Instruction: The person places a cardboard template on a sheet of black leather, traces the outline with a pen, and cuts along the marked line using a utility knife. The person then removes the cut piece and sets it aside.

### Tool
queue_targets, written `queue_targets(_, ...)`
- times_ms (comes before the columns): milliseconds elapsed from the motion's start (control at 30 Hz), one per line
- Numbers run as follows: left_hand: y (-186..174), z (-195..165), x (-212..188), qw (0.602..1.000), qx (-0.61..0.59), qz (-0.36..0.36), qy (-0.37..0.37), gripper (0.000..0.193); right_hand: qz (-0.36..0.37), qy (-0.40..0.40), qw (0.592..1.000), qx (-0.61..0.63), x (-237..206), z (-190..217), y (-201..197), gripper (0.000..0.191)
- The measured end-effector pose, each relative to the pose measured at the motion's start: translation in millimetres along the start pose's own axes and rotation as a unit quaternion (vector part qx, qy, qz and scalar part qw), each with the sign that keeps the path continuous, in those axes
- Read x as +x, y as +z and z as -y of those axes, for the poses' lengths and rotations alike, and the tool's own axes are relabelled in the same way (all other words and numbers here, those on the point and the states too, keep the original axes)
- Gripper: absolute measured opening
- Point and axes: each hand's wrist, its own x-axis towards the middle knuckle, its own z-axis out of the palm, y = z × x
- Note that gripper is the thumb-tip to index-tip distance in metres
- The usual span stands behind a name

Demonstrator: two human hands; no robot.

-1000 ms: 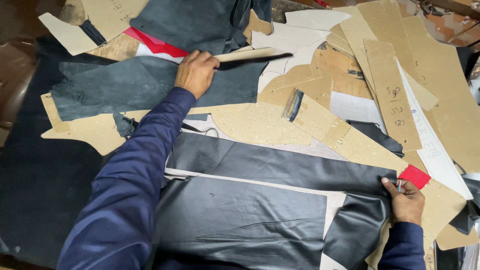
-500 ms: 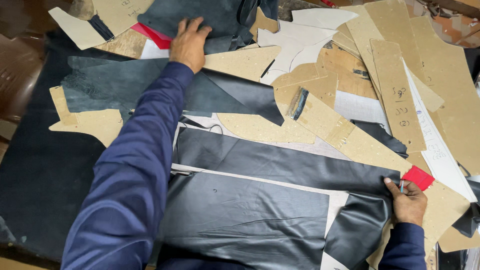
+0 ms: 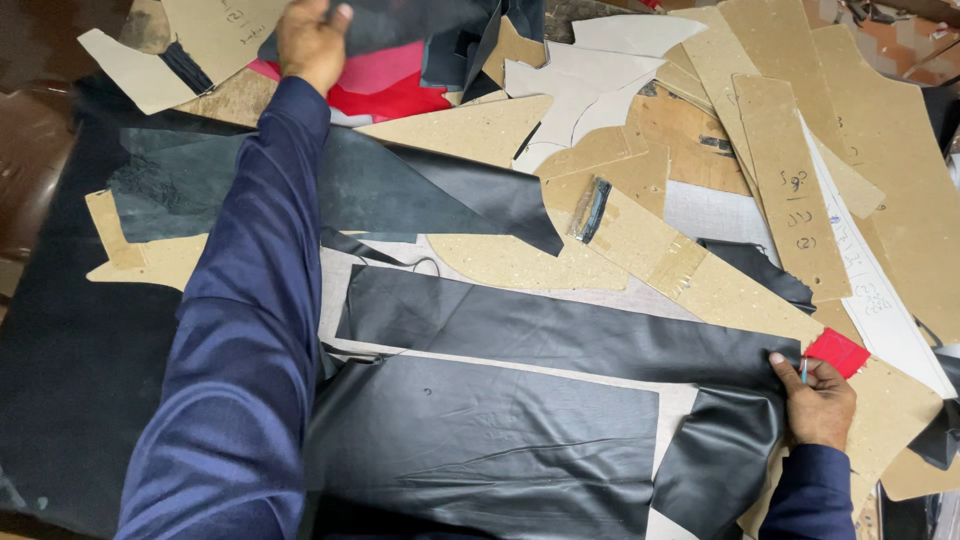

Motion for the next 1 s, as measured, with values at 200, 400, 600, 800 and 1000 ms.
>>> queue_targets(200,-9.7,15.4,16.4,0.965,-0.216,-0.118,-0.088,0.025,0.002,-0.016,1.0,-0.025,2.3,-2.5,0.7,0.029)
queue_targets(400,-4.7,12.9,4.7,0.977,-0.166,-0.126,-0.05,0.028,0.005,-0.019,1.0,-0.008,1.6,0.5,0.7,0.028)
queue_targets(600,-9.2,4.5,-20.4,0.976,0.069,-0.005,0.206,0.027,0.001,0.008,1.0,0.001,-1.6,6.2,-0.1,0.027)
queue_targets(800,-2.6,16.3,-46.1,0.91,0.246,0.259,0.209,0.041,0.008,-0.008,1.0,0.022,-5.1,12.2,1.7,0.025)
queue_targets(1000,2.7,16.5,-63.0,0.907,0.265,0.251,0.209,0.052,0.005,-0.009,1.0,-0.002,-5.9,14.9,-0.6,0.027)
